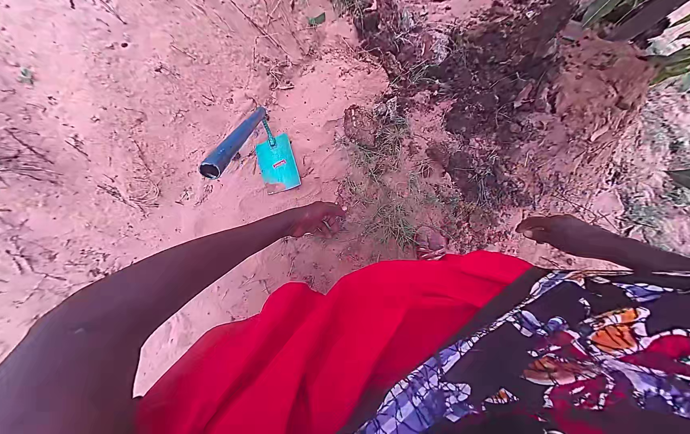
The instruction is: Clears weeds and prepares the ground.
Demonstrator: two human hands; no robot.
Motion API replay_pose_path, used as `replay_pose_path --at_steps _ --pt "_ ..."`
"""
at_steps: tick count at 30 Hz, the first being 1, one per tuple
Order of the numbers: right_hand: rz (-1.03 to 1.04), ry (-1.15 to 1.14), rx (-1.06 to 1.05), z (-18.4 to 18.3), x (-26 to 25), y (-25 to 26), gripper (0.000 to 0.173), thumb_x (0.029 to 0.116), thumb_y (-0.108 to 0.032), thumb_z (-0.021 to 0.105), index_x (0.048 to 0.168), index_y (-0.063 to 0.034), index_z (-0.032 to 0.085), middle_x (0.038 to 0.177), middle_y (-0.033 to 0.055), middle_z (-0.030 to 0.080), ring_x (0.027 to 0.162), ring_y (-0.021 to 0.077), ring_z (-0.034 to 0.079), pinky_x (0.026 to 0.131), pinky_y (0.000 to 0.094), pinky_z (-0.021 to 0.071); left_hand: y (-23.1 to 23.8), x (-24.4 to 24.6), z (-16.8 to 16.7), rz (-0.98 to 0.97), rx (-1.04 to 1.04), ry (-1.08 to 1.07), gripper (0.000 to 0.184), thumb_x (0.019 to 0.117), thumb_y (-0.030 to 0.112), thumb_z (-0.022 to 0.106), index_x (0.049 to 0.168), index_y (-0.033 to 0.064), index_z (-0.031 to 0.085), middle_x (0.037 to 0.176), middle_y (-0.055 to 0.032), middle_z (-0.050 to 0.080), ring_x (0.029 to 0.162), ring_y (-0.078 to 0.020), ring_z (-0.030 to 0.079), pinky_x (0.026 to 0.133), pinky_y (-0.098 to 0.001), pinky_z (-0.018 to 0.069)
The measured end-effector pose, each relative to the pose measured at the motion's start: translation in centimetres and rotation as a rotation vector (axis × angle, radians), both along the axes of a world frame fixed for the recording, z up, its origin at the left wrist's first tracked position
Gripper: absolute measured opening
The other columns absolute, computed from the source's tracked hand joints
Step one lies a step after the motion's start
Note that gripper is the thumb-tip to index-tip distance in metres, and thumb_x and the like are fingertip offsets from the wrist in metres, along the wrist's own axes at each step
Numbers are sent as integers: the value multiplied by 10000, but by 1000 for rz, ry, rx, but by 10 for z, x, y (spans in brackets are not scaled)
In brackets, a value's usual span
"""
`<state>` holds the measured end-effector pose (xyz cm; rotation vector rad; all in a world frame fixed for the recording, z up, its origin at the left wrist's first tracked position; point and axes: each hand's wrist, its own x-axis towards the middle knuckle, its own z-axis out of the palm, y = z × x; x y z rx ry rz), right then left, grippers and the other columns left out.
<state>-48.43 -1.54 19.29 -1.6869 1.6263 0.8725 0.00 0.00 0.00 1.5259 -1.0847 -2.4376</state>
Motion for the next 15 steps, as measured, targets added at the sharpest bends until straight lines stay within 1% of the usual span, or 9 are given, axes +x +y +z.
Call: replay_pose_path --at_steps 3,4,7,9,10,11,12,14,15 --pt "9 25 -65 -18 7 -23 297 1098 -177 510 1277 -12 680 1177 272 697 1109 465 657 989 660 460 10 10 -9 -15 -24 -49 353 1113 359 428 1321 97 541 833 -27 623 698 -110 632 683 -265 534" --pt "28 50 -58 -26 7 -24 294 1093 -178 519 1270 -21 693 1163 267 706 1113 467 661 989 662 464 16 15 -13 -1 -14 -68 351 1119 337 413 1330 84 533 825 -20 617 697 -109 633 692 -267 538" --pt "98 62 62 -58 -10 -18 304 1100 -165 494 1273 -2 684 1179 282 694 1139 474 645 1007 639 451 43 29 -25 99 57 -137 337 1127 295 376 1345 78 514 782 5 604 658 -103 629 671 -271 548" --pt "51 61 98 -89 -25 -13 324 1097 -161 492 1318 15 651 1259 301 662 1212 487 614 1045 647 434 64 41 -28 159 92 -186 341 1126 278 365 1358 79 516 766 6 620 642 -104 633 642 -266 544" --pt "-4 69 71 -106 -32 -13 338 1090 -157 500 1341 33 624 1296 314 638 1245 497 592 1059 656 424 73 50 -28 184 90 -210 345 1123 278 366 1356 79 522 760 6 630 640 -104 639 628 -262 541" --pt "-63 93 11 -123 -38 -15 355 1084 -160 505 1363 39 598 1318 322 619 1267 501 577 1064 661 423 81 58 -28 205 79 -234 347 1115 280 371 1349 79 531 751 6 642 641 -104 648 621 -260 542" --pt "-110 94 -88 -138 -45 -17 366 1074 -150 511 1389 21 585 1317 321 619 1257 500 586 1050 663 442 92 68 -26 223 71 -258 340 1111 281 375 1335 84 536 749 7 650 649 -104 659 621 -261 549" --pt "-196 75 -339 -162 -49 -28 371 1065 -146 510 1405 -12 571 1271 333 628 1185 525 619 963 681 496 113 93 -21 278 34 -298 352 1091 275 380 1329 76 545 745 -4 673 661 -118 684 625 -273 568" --pt "-254 48 -453 -171 -49 -33 371 1067 -146 517 1411 -16 567 1299 328 616 1203 527 606 978 685 485 122 106 -19 309 14 -313 370 1077 284 370 1329 77 545 741 -2 680 664 -120 690 629 -277 574"
